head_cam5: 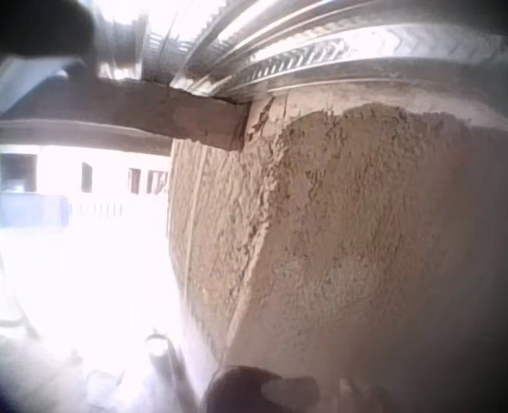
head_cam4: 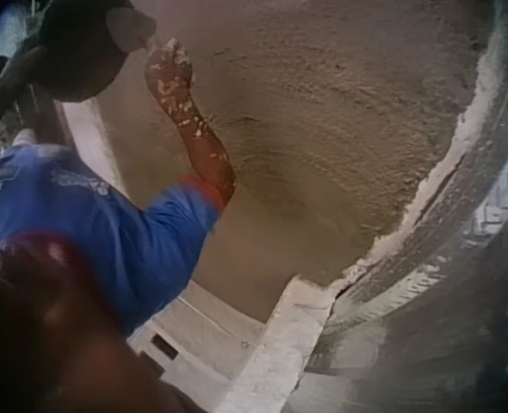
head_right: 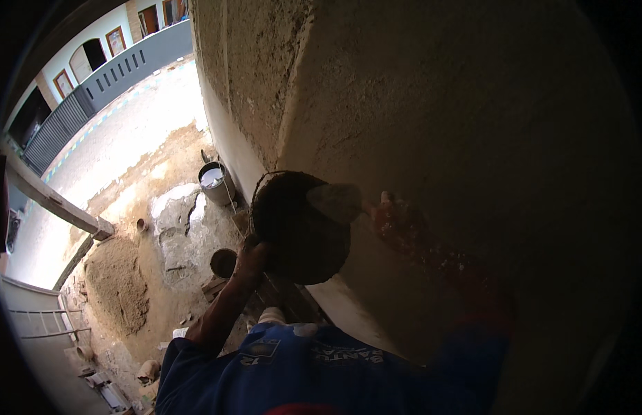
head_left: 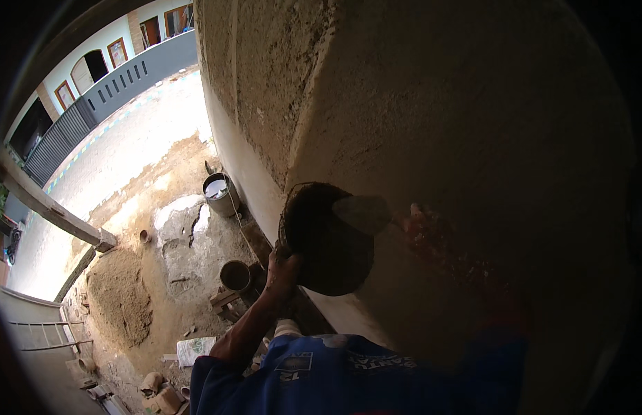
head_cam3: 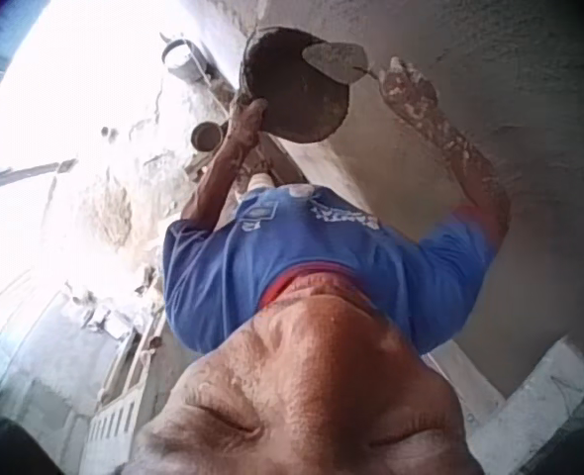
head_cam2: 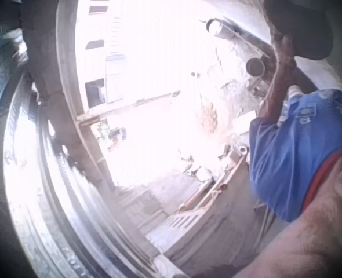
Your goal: The person applies wet plaster to a wall using a trowel and then smooths it using a long wooden board.
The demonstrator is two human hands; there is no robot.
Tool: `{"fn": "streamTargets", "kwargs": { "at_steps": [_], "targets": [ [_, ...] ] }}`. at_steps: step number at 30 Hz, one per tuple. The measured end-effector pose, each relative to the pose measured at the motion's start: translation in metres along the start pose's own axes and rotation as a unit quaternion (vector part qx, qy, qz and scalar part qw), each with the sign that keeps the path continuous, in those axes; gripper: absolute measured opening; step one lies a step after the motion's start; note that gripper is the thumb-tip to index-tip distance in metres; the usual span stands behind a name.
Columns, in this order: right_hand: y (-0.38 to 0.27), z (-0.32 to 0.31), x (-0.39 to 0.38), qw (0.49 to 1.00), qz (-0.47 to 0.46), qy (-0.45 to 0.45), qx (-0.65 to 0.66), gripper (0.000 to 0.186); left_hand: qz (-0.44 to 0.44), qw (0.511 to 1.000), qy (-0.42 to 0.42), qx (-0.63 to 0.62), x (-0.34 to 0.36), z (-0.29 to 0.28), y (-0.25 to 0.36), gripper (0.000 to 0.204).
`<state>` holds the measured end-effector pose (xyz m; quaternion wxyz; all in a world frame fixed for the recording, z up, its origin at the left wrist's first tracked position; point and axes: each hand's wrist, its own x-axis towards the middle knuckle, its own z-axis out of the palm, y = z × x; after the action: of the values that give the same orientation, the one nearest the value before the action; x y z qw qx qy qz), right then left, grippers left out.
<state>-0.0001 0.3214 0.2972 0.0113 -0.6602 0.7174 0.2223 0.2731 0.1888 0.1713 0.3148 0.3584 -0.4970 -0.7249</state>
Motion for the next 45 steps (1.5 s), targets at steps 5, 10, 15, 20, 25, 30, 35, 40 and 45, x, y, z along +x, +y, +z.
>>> {"fn": "streamTargets", "kwargs": {
  "at_steps": [5, 10, 15, 20, 25, 30, 35, 40, 45],
  "targets": [
    [-0.046, 0.027, 0.03, 0.995, -0.097, 0.023, 0.001, 0.036, 0.024, 0.998, -0.019, -0.06, -0.006, 0.002, 0.025, 0.022],
    [-0.062, 0.07, 0.048, 0.975, -0.155, 0.0, 0.157, 0.033, -0.024, 0.999, -0.043, -0.013, 0.006, 0.016, 0.03, 0.026],
    [-0.053, 0.063, 0.037, 0.958, -0.112, 0.07, 0.254, 0.032, 0.009, 0.999, -0.031, -0.03, 0.012, 0.007, 0.033, 0.023],
    [-0.044, 0.074, 0.039, 0.938, -0.076, 0.164, 0.297, 0.035, -0.002, 0.998, -0.02, -0.067, 0.014, 0.0, 0.029, 0.017],
    [-0.015, -0.035, 0.033, 0.911, -0.05, 0.172, 0.371, 0.043, 0.061, 0.993, 0.003, -0.096, 0.021, -0.009, 0.023, 0.015],
    [0.01, -0.178, 0.018, 0.947, 0.097, 0.212, 0.223, 0.054, 0.064, 0.996, 0.028, -0.059, 0.016, -0.024, 0.03, 0.021],
    [0.012, -0.308, -0.007, 0.922, -0.053, 0.28, 0.264, 0.044, 0.076, 0.995, 0.064, -0.027, 0.023, -0.046, 0.005, 0.015],
    [0.017, -0.35, -0.014, 0.831, -0.189, 0.385, 0.354, 0.036, 0.002, 0.995, 0.099, 0.019, 0.017, -0.065, 0.003, 0.022],
    [0.141, -0.354, 0.053, 0.799, 0.069, 0.466, 0.374, 0.05, -0.01, 0.997, 0.075, 0.016, 0.02, -0.076, -0.017, 0.019]
  ]
}}
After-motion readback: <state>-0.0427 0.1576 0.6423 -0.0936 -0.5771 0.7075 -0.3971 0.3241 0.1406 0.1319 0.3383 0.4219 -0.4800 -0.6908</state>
